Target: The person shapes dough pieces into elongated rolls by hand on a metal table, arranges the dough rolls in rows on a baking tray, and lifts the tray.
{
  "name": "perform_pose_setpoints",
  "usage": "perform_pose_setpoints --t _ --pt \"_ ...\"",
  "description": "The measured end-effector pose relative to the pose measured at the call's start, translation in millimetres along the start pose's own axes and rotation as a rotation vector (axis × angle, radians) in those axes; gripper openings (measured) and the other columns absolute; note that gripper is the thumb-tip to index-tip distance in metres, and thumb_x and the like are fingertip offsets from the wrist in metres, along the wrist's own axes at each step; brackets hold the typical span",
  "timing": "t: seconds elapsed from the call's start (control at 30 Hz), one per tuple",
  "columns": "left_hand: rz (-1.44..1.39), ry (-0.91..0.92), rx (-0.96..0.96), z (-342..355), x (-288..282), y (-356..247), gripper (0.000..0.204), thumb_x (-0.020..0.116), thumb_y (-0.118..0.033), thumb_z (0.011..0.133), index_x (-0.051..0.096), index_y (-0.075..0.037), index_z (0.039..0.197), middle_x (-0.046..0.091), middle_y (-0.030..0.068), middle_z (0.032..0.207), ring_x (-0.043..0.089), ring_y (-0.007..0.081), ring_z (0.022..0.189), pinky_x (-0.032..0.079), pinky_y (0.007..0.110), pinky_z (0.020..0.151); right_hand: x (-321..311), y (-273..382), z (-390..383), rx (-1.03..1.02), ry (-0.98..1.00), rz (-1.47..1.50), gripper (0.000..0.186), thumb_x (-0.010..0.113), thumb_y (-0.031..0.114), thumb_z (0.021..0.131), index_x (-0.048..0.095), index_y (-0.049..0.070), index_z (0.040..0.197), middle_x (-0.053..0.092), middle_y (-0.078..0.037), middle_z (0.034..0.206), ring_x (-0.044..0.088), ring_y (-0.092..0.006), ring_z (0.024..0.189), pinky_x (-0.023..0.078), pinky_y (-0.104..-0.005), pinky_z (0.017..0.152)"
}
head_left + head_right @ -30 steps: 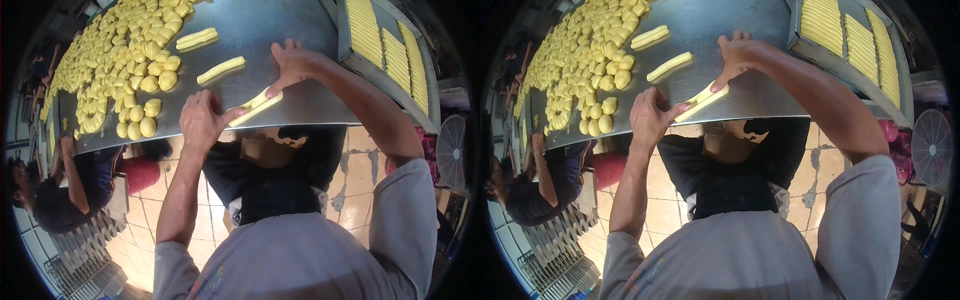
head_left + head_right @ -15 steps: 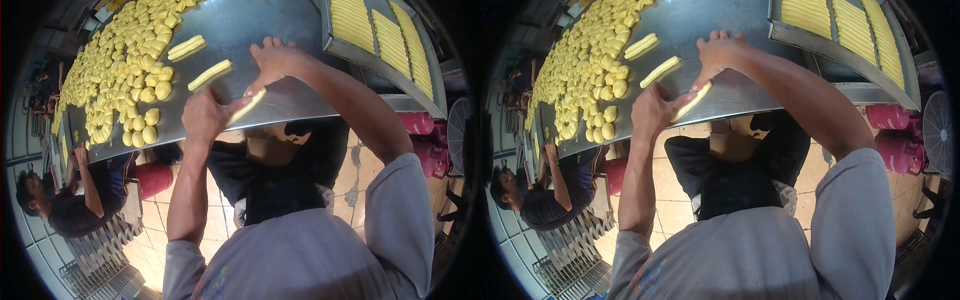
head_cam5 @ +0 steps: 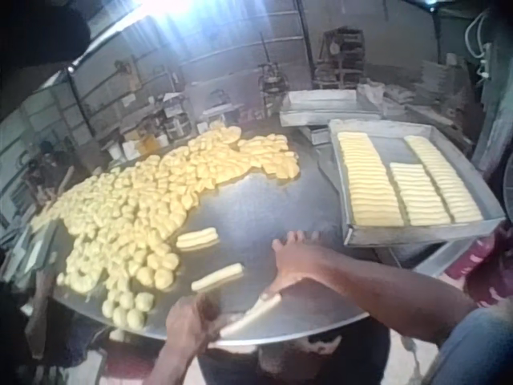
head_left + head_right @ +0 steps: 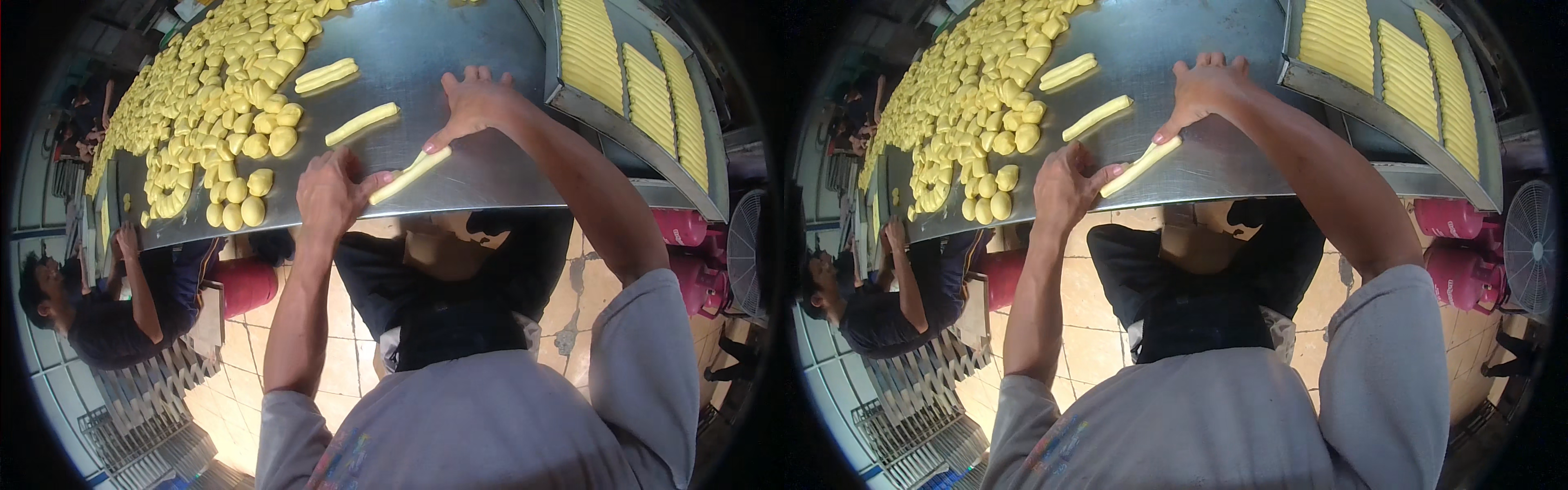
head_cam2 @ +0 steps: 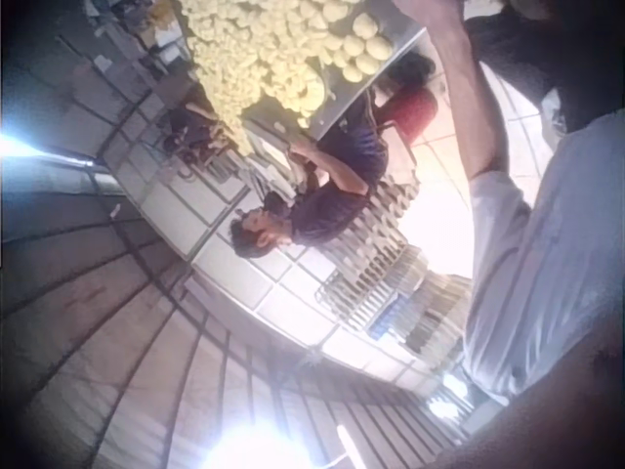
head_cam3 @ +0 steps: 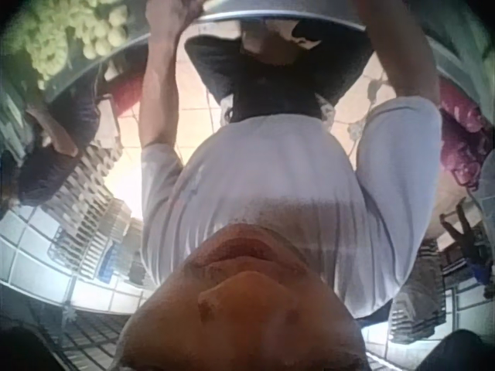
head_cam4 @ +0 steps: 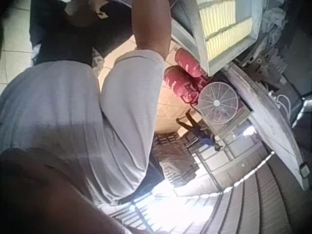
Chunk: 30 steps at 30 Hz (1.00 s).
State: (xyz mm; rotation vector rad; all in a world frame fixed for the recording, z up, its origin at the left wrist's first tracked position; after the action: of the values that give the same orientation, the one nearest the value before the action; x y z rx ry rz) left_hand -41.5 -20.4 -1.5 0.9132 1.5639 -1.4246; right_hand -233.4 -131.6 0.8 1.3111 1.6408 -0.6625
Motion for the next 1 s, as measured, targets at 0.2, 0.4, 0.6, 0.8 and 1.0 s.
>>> perform_pose_setpoints --t 0.2,0.4,0.6,0.8,1.0 --pt "-0.018 -0.142 0.104 6 -3 4 0.059 0.075 -0.055 0.066 0.060 0.001 0.078 0.063 0.0140 0.074 0.060 0.0313 0.070 0.047 0.041 0.065 -1 13 15 -0.037 0.057 0.039 0.107 0.075 0.071 0.049 0.042 0.005 0.127 0.039 -0.020 0.130 0.030 -0.0338 0.128 0.030 -0.0569 0.094" --pt "0.142 -0.083 0.116 6 -3 -4 0.063 0.071 -0.062 0.067 0.061 0.000 0.075 0.060 0.0133 0.070 0.059 0.0308 0.070 0.047 0.041 0.067 -2 26 2 -0.061 0.011 -0.091 0.101 0.073 0.070 0.052 0.043 0.006 0.124 0.040 -0.019 0.127 0.033 -0.0340 0.125 0.032 -0.0565 0.091" --pt "0.055 -0.191 0.162 5 0 5 0.059 0.075 -0.057 0.064 0.060 -0.001 0.076 0.060 0.0120 0.068 0.059 0.0303 0.067 0.046 0.040 0.063 10 14 14 -0.101 -0.063 0.041 0.102 0.072 0.070 0.055 0.042 0.006 0.129 0.037 -0.023 0.129 0.030 -0.0370 0.124 0.029 -0.0604 0.091" --pt "-0.011 -0.056 0.049 4 -5 6 0.054 0.075 -0.054 0.066 0.059 -0.003 0.076 0.059 0.0111 0.068 0.059 0.0290 0.070 0.046 0.039 0.064 12 3 9 -0.199 -0.031 0.112 0.086 0.071 0.068 0.058 0.048 0.009 0.116 0.039 -0.021 0.123 0.030 -0.0373 0.124 0.026 -0.0627 0.091" --pt "-0.051 -0.259 0.223 -7 -6 14 0.042 0.072 -0.043 0.074 0.061 -0.004 0.080 0.060 0.0100 0.076 0.059 0.0292 0.076 0.047 0.039 0.067 9 -9 4 -0.330 -0.311 0.201 0.044 0.069 0.038 0.077 0.055 0.004 0.101 0.055 -0.018 0.103 0.051 -0.0304 0.105 0.041 -0.0460 0.083"
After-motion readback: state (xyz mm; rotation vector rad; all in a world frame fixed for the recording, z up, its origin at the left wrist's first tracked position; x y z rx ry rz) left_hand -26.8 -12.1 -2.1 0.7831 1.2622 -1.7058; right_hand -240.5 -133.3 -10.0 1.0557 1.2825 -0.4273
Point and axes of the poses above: each hand's wrist, its own z-axis towards the middle knuckle, its own x-axis out of the palm, y = z × x, the point moved 4 cm from there along z, towards the middle knuckle
